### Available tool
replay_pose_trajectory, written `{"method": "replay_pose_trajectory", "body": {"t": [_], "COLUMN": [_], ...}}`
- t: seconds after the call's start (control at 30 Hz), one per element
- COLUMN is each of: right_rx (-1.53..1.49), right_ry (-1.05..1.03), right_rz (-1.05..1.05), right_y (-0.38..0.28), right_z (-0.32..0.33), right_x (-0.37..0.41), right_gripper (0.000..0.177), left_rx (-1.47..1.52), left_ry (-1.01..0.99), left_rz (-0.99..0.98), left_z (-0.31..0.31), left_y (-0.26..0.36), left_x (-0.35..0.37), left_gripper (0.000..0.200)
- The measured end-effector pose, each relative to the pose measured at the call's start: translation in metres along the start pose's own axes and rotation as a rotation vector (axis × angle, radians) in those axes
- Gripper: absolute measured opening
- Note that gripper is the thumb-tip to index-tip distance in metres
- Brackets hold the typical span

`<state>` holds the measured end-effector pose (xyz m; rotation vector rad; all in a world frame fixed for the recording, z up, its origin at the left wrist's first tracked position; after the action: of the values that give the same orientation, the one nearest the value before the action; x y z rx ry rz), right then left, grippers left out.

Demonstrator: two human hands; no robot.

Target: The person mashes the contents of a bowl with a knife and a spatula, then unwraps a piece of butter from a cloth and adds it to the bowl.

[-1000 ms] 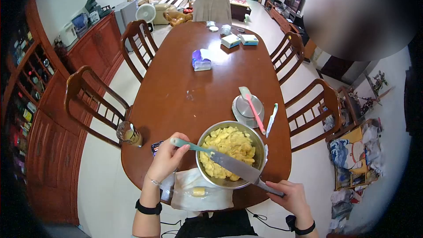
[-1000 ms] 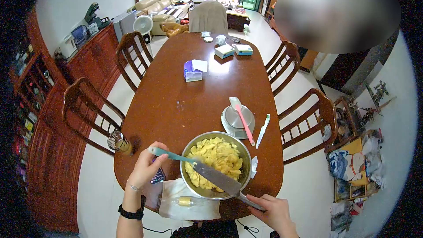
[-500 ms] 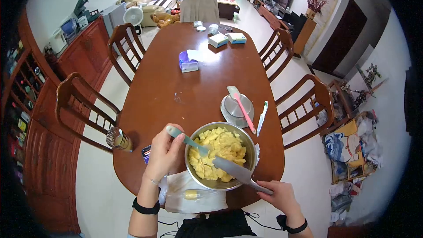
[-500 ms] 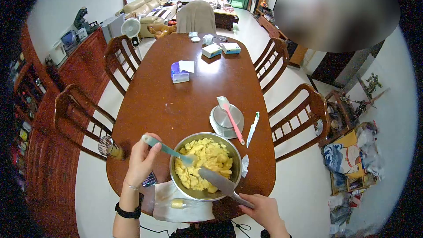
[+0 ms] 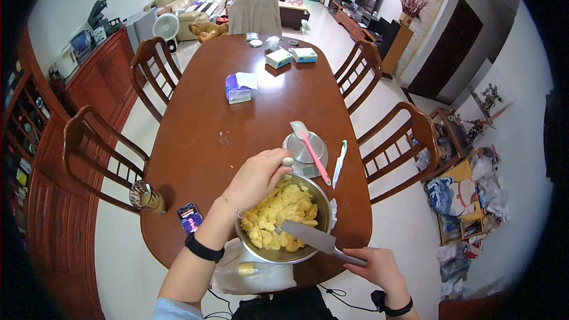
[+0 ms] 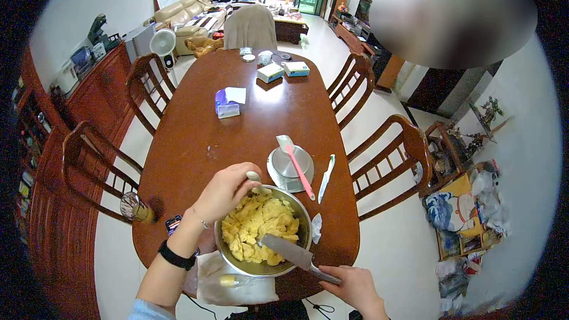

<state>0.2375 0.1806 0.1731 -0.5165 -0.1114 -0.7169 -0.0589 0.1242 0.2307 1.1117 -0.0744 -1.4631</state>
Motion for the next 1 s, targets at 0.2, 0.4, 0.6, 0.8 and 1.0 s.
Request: {"method": "replay_pose_trajectory", "body": {"t": [0.2, 0.4, 0.6, 0.8, 1.0], "right_rx": [0.028, 0.022, 0.136, 0.376, 0.596], "right_ry": [-0.047, -0.046, -0.02, -0.071, -0.13], "right_rz": [-0.023, 0.011, 0.077, 0.184, 0.424], "right_y": [0.002, 0.0, -0.012, -0.044, -0.093], "right_z": [0.0, -0.002, 0.026, 0.081, 0.071], "right_x": [-0.002, -0.007, -0.007, -0.015, -0.048], "right_gripper": [0.034, 0.035, 0.034, 0.034, 0.028], "left_rx": [0.054, 0.159, 0.127, 0.0, -0.071], "left_ry": [-0.114, -0.114, -0.021, 0.137, 0.142], "left_rz": [0.086, 0.137, 0.205, 0.279, 0.374], "left_z": [-0.026, -0.032, -0.028, -0.028, -0.04], "left_y": [-0.032, -0.051, -0.061, -0.082, -0.104], "left_x": [-0.009, -0.007, 0.002, 0.026, 0.067], "left_gripper": [0.006, 0.011, 0.011, 0.022, 0.038]}}
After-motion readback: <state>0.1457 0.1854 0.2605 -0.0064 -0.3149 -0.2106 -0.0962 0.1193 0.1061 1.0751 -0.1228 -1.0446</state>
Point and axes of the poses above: each hand's wrist, its own x-axis away from the middle knuckle, its own z-axis out of the back of the hand, y = z × x, the point moved 7 cm from there along -x, towards the middle knuckle, and after that the axes turned 4 degrees about -z, right-handed, at the moved point
